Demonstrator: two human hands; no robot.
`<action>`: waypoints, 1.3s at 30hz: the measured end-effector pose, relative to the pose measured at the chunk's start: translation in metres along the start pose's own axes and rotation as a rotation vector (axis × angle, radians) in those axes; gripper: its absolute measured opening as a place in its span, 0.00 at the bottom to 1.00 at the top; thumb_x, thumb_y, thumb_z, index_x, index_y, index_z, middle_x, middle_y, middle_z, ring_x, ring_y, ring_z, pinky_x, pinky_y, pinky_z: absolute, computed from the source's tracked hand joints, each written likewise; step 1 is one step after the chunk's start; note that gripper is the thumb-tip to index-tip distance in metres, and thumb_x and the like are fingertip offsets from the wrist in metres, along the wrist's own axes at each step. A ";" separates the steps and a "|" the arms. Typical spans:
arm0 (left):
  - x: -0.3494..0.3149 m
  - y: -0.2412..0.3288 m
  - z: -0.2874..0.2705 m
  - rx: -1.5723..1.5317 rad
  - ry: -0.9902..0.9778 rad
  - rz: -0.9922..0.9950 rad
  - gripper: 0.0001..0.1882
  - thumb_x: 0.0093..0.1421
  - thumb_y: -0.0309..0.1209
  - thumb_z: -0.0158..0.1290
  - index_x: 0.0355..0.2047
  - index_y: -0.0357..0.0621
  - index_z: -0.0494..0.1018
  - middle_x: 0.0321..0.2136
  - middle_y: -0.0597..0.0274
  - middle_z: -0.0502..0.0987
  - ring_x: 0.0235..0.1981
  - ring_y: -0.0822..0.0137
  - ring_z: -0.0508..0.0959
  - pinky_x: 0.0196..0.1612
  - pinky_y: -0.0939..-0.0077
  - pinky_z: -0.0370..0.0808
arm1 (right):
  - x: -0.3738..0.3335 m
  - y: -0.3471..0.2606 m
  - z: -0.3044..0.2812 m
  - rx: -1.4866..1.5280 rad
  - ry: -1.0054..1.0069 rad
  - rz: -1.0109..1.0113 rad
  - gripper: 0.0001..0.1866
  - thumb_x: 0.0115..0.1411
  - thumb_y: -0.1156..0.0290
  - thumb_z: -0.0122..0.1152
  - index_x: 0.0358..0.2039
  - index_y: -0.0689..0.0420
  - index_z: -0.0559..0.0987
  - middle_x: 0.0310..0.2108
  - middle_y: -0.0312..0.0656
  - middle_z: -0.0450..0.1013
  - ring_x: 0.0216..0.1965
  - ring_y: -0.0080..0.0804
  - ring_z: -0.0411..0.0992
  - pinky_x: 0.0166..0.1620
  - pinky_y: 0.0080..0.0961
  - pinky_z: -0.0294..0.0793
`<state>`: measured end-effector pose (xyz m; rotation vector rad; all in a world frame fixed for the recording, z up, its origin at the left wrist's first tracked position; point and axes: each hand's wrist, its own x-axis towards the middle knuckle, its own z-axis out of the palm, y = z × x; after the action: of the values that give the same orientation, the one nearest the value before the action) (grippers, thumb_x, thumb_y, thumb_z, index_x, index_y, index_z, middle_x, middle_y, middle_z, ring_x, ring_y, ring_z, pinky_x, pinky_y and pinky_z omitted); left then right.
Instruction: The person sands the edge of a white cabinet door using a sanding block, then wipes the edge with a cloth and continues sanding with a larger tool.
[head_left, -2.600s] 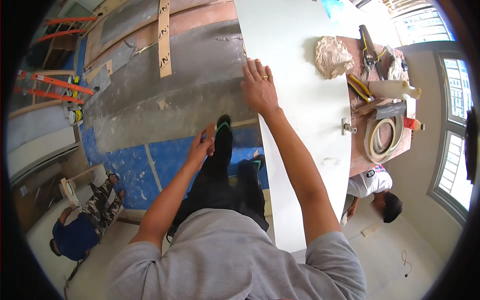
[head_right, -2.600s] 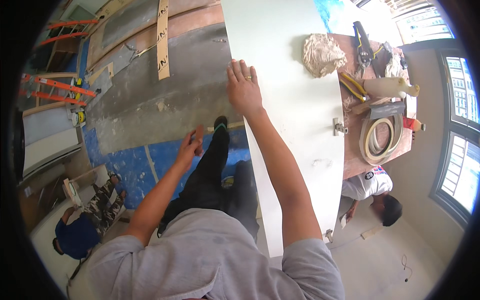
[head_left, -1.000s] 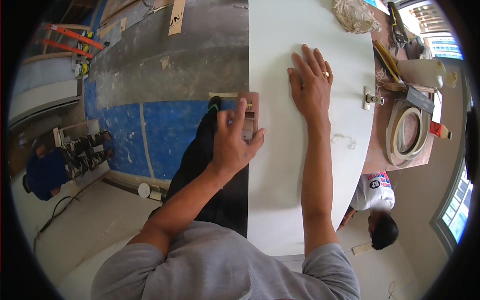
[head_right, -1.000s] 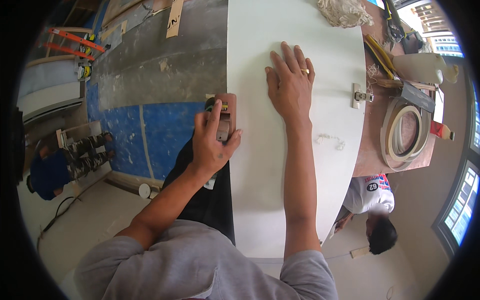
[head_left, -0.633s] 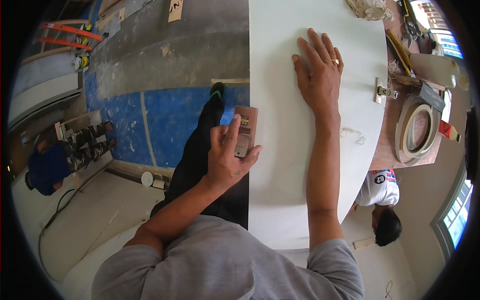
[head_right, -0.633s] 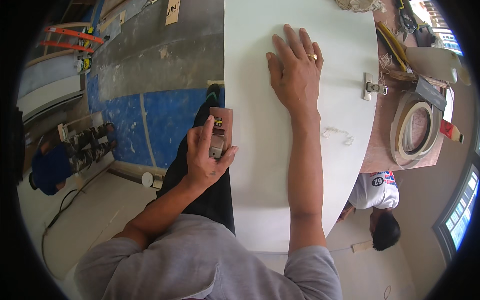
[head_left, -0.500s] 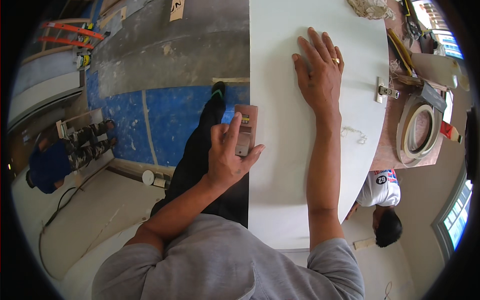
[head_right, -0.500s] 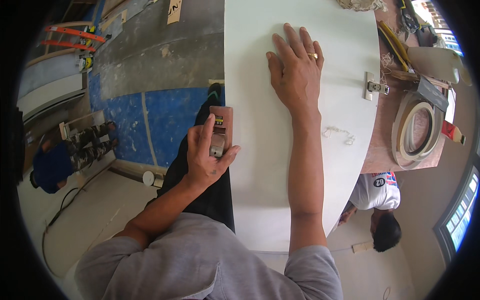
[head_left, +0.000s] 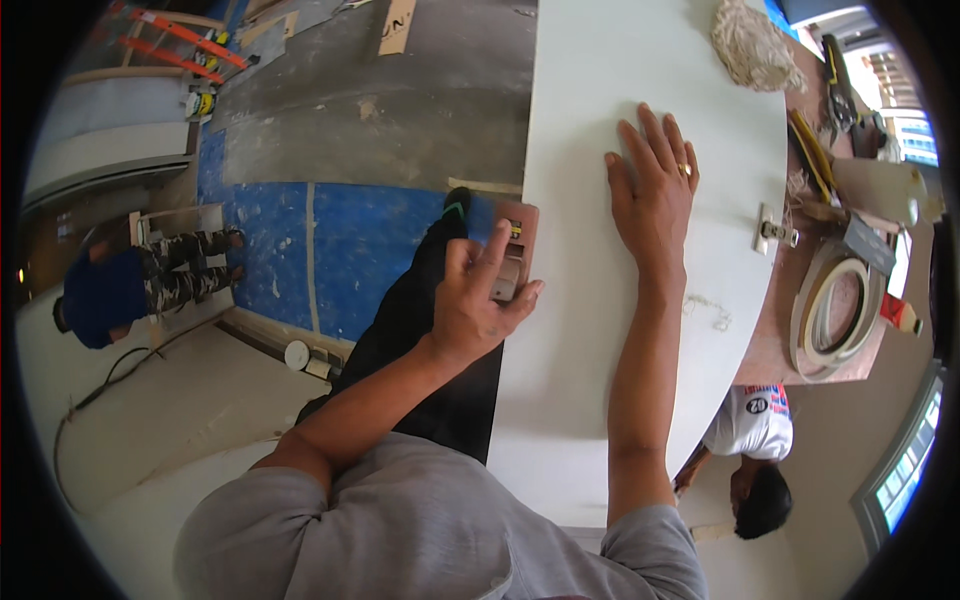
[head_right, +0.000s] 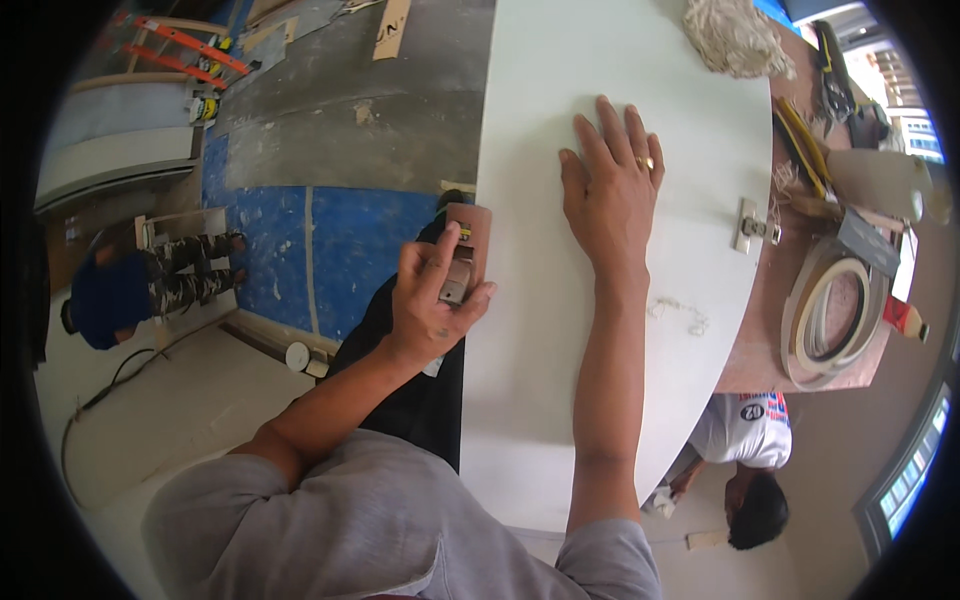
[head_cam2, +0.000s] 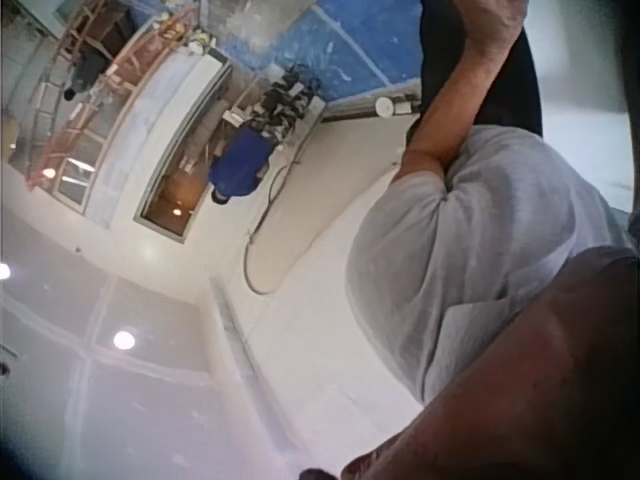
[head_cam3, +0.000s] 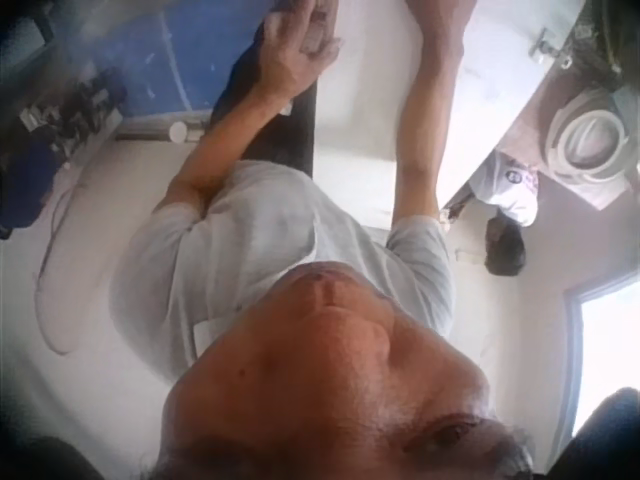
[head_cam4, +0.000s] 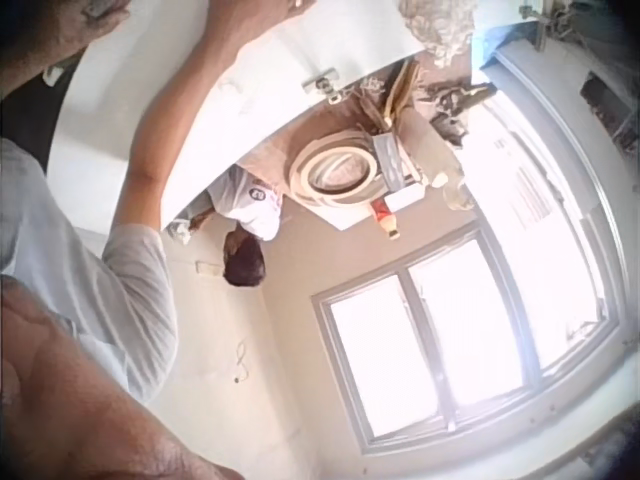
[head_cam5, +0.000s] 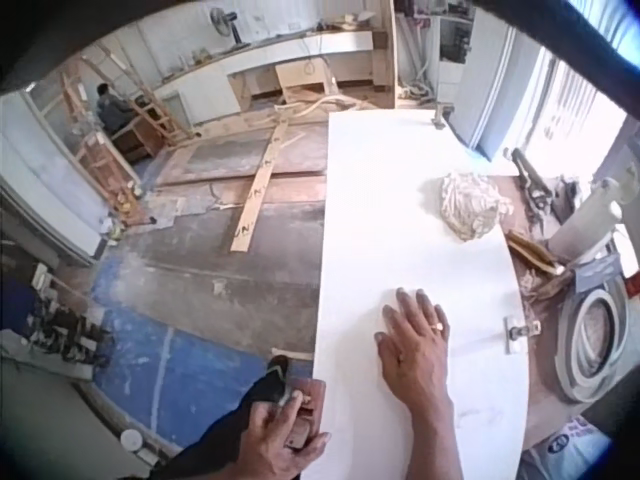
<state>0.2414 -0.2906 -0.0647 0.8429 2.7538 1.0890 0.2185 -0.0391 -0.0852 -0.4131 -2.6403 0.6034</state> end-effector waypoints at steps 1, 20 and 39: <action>0.001 -0.002 0.001 -0.009 0.010 0.027 0.45 0.50 0.33 0.71 0.67 0.35 0.66 0.41 0.50 0.69 0.37 0.57 0.71 0.40 0.66 0.77 | -0.001 0.001 0.000 0.000 -0.011 -0.005 0.19 0.66 0.66 0.61 0.56 0.52 0.81 0.67 0.40 0.69 0.73 0.48 0.58 0.74 0.49 0.49; 0.011 -0.008 0.010 -0.040 0.064 0.161 0.45 0.55 0.33 0.67 0.70 0.34 0.60 0.38 0.51 0.64 0.31 0.60 0.69 0.30 0.69 0.75 | -0.002 -0.005 -0.006 0.011 -0.052 0.010 0.19 0.67 0.66 0.59 0.57 0.52 0.80 0.68 0.41 0.68 0.73 0.49 0.57 0.75 0.50 0.47; 0.083 -0.015 0.029 -0.063 0.148 0.152 0.41 0.55 0.28 0.65 0.69 0.35 0.64 0.39 0.52 0.68 0.37 0.60 0.72 0.39 0.67 0.75 | -0.004 -0.003 -0.008 0.045 -0.069 0.033 0.19 0.66 0.67 0.62 0.57 0.52 0.80 0.68 0.39 0.68 0.73 0.45 0.58 0.75 0.49 0.48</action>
<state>0.1715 -0.2395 -0.0844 1.0162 2.7943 1.3075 0.2248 -0.0400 -0.0783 -0.4301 -2.6839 0.6983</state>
